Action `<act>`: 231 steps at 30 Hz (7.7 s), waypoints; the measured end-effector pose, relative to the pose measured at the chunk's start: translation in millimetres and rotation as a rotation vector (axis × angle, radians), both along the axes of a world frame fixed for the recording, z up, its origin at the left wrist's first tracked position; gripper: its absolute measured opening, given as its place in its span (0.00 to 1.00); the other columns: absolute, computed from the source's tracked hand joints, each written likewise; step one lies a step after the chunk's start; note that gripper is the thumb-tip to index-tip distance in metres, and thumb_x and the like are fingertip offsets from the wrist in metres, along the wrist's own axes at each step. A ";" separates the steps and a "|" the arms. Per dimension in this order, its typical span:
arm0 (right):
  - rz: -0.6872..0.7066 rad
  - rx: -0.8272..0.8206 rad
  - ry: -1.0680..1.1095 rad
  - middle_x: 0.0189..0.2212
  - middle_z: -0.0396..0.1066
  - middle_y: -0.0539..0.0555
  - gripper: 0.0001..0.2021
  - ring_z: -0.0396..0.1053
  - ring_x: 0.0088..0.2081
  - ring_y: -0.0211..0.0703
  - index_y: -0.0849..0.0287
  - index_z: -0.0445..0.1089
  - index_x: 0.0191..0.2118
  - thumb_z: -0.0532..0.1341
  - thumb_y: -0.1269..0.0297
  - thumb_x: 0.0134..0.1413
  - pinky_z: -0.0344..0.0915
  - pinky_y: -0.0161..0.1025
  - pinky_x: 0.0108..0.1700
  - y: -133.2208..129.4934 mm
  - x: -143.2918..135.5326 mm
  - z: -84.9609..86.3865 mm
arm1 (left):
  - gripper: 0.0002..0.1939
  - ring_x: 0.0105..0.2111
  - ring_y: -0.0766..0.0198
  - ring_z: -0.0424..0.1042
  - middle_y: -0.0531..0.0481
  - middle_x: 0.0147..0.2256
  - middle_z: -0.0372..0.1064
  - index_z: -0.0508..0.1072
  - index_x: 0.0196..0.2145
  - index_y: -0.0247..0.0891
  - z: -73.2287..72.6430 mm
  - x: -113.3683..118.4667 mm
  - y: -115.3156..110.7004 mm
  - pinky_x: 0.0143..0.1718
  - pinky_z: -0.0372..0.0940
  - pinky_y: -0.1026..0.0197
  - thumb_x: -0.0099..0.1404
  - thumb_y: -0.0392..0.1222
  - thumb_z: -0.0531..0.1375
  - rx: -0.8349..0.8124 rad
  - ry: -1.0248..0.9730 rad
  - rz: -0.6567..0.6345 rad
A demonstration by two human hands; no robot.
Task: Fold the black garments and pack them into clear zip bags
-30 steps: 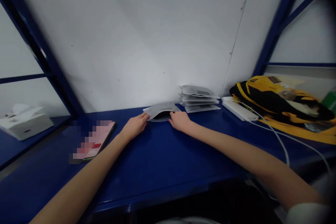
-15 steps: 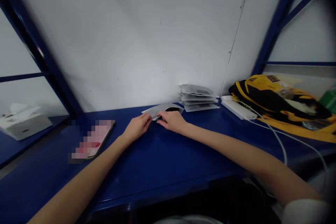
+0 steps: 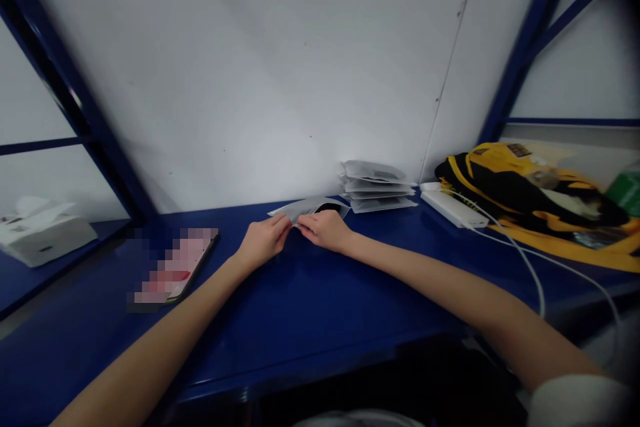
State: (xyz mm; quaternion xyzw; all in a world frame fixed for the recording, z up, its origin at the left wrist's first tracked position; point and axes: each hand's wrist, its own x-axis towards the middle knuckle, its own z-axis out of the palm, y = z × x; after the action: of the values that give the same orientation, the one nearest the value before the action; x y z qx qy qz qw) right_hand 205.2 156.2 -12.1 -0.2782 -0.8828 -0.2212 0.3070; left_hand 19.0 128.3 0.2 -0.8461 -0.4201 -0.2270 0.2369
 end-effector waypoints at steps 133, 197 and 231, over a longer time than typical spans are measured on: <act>-0.555 0.105 0.289 0.49 0.66 0.55 0.22 0.58 0.49 0.48 0.59 0.63 0.50 0.52 0.75 0.46 0.47 0.47 0.52 58.0 123.8 34.6 | 0.37 0.58 0.48 0.47 0.32 0.58 0.48 0.43 0.60 0.25 -15.1 7.8 -4.9 0.55 0.49 0.46 0.63 0.56 0.43 -0.475 -0.128 0.251; -0.195 -0.129 0.196 0.30 0.73 0.51 0.11 0.67 0.30 0.39 0.58 0.70 0.33 0.50 0.65 0.56 0.56 0.33 0.32 35.8 70.2 19.5 | 0.15 0.34 0.63 0.66 0.48 0.31 0.67 0.68 0.35 0.38 18.9 -40.5 17.5 0.30 0.58 0.63 0.67 0.42 0.43 0.161 0.127 0.112; -0.253 -0.289 -0.182 0.47 0.65 0.61 0.23 0.67 0.41 0.48 0.62 0.57 0.54 0.56 0.61 0.53 0.62 0.41 0.39 18.8 20.7 4.5 | 0.14 0.30 0.66 0.67 0.48 0.33 0.66 0.64 0.36 0.36 15.3 -6.9 -0.4 0.27 0.60 0.65 0.68 0.40 0.41 0.071 0.363 -0.046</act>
State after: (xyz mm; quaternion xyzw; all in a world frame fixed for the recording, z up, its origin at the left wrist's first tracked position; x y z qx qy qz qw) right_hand 225.9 175.1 -7.6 -0.4068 -0.8875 -0.1533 0.1528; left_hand 12.1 127.9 15.6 -0.8737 -0.3426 -0.0906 0.3332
